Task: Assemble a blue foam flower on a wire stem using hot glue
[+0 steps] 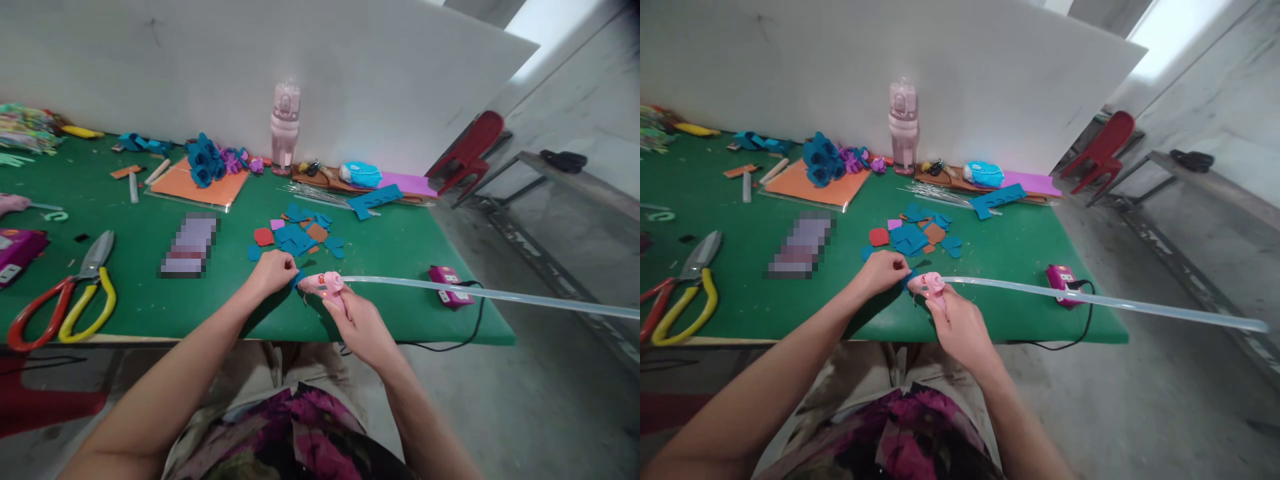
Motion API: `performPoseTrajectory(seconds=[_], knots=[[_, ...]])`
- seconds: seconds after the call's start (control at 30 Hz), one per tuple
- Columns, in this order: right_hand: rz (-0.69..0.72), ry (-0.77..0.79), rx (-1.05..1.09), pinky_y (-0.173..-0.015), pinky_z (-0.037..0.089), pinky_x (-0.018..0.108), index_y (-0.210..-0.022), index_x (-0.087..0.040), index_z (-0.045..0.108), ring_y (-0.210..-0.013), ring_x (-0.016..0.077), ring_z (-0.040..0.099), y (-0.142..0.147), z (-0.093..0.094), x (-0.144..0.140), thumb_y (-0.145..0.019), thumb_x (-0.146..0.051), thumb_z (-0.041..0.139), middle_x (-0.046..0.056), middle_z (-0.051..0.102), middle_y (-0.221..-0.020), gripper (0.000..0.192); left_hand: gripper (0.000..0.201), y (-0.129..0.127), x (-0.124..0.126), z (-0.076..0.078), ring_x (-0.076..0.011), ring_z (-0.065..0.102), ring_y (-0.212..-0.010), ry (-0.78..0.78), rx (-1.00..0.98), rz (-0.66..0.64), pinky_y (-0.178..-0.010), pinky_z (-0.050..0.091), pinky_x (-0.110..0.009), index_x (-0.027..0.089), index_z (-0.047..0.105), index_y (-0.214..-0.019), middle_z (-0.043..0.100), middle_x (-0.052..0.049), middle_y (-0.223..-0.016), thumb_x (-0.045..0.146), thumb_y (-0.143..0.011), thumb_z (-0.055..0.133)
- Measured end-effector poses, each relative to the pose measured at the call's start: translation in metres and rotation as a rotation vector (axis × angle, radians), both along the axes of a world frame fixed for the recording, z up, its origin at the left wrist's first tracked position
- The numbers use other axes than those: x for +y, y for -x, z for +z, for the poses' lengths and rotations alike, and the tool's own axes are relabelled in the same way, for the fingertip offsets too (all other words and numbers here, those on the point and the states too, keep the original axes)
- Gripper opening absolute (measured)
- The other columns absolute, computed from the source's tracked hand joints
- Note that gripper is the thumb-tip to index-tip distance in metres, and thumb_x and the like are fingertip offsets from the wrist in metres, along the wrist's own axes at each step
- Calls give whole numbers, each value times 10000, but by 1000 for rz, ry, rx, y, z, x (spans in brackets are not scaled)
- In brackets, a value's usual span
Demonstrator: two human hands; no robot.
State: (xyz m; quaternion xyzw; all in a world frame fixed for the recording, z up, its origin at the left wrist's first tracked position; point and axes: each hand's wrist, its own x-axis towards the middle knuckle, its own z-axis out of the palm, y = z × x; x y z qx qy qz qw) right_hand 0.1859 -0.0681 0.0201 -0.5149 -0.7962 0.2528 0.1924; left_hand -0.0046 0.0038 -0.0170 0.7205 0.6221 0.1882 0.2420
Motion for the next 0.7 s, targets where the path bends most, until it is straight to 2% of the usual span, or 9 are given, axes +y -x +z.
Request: performPoseTrajectory(seconds=[0.2,0.7], knots=[[-6,6,-50,-726,424,297,-969,-166,533,-869,213,587,-1,3,1,-875,-298,346,95,614,-1003,247,158,0,1,-1,-133,544,-589,2,8,4,-551,359,-234,148,653,-617,655,-37,-647,218,-660,518],[2,-18,-62,-732,428,286,-1013,-169,545,-868,204,590,-4,9,4,-867,-281,354,100,620,-994,265,162,0,1,0,-136,545,-587,9,30,-5,-567,380,-236,151,655,-618,653,-43,-639,234,-677,530]])
